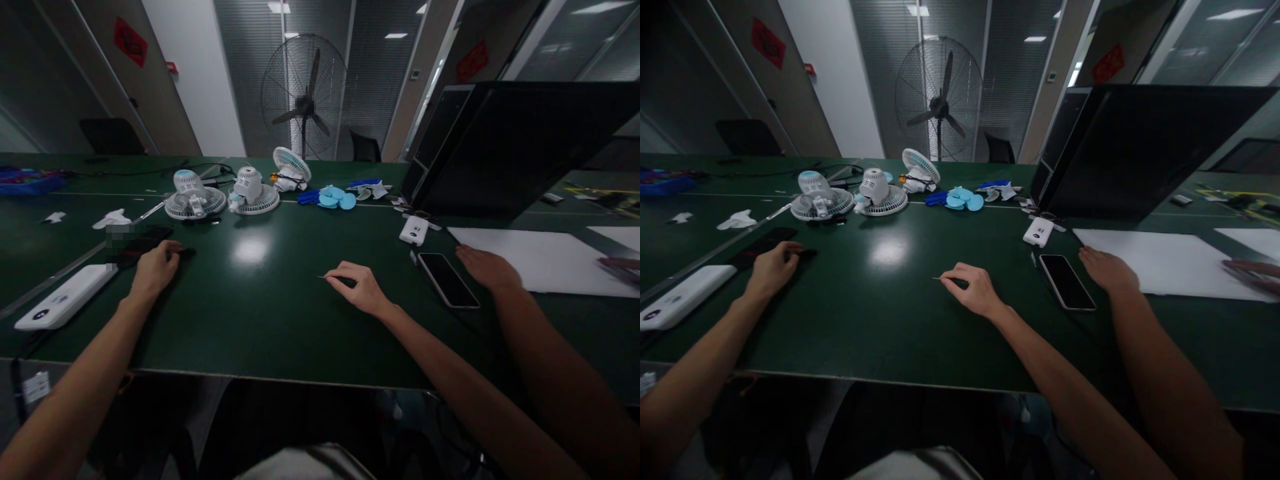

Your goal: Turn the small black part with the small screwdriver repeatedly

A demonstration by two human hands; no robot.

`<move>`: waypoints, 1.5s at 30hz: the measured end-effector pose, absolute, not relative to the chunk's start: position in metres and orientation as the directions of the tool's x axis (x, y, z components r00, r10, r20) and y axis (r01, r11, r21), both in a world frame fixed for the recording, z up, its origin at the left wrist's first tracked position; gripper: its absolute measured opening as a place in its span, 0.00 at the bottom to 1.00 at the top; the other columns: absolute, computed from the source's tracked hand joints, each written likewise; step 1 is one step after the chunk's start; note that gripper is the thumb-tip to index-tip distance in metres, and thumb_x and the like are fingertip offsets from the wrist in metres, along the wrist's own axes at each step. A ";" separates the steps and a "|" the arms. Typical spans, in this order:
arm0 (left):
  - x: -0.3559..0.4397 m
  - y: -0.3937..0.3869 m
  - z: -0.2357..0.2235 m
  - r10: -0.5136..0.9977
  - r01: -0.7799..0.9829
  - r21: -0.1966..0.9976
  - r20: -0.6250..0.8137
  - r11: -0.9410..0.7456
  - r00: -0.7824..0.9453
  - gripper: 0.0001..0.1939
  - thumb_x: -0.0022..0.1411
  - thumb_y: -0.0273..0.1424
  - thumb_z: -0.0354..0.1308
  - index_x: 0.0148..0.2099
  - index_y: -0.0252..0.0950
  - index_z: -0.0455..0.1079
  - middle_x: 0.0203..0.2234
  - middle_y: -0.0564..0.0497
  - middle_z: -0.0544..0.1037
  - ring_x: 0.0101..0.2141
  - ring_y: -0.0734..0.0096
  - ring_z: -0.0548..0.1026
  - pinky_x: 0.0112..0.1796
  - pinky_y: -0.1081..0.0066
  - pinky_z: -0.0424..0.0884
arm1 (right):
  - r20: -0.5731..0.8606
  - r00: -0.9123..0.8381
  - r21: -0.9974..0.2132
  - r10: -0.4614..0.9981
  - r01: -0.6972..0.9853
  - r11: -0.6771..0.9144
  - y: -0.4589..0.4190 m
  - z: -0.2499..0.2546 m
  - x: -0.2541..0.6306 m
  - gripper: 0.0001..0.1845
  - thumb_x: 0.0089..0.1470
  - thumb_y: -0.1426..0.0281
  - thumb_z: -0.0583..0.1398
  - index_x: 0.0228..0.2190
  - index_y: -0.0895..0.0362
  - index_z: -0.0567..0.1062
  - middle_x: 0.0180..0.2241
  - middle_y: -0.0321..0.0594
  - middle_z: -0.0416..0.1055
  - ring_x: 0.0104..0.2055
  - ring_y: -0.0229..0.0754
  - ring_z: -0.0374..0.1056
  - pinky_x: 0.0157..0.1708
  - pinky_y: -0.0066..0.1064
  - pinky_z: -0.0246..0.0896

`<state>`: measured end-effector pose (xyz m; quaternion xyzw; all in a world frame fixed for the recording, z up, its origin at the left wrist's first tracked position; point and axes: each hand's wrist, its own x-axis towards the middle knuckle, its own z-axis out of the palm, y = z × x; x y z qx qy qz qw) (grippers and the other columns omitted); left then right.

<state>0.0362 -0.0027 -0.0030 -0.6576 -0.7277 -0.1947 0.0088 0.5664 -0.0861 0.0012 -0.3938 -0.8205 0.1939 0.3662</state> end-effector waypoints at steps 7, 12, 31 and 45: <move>0.026 -0.001 -0.009 0.932 0.948 0.311 0.322 0.062 -0.167 0.21 0.66 0.27 0.56 0.60 0.30 0.68 0.47 0.44 0.79 0.47 0.64 0.76 0.51 0.69 0.68 | 0.455 -0.416 -0.600 0.788 0.510 0.616 -0.086 0.001 0.567 0.11 0.67 0.65 0.60 0.45 0.53 0.82 0.39 0.41 0.78 0.38 0.43 0.74 0.39 0.36 0.70; 0.022 -0.001 -0.010 0.916 0.911 0.408 0.339 0.063 -0.215 0.21 0.66 0.30 0.56 0.60 0.29 0.69 0.48 0.45 0.78 0.45 0.67 0.76 0.49 0.71 0.70 | 0.464 -0.415 -0.589 0.782 0.516 0.623 -0.086 0.002 0.566 0.10 0.67 0.65 0.61 0.44 0.53 0.82 0.39 0.41 0.78 0.38 0.42 0.74 0.39 0.36 0.69; 0.022 -0.016 -0.005 0.938 0.956 0.238 0.259 0.170 -0.231 0.19 0.68 0.39 0.55 0.48 0.30 0.78 0.45 0.44 0.76 0.40 0.61 0.75 0.44 0.68 0.69 | 0.434 -0.443 -0.599 0.785 0.509 0.618 -0.085 -0.001 0.568 0.11 0.68 0.65 0.60 0.46 0.53 0.81 0.39 0.41 0.77 0.38 0.42 0.73 0.37 0.35 0.69; 0.047 -0.009 -0.002 0.871 0.876 0.482 0.420 0.023 -0.254 0.20 0.70 0.37 0.56 0.57 0.28 0.72 0.47 0.45 0.79 0.44 0.67 0.77 0.50 0.72 0.69 | 0.430 -0.447 -0.590 0.784 0.518 0.619 -0.086 -0.001 0.567 0.11 0.68 0.64 0.60 0.45 0.53 0.82 0.39 0.41 0.78 0.37 0.42 0.73 0.38 0.35 0.69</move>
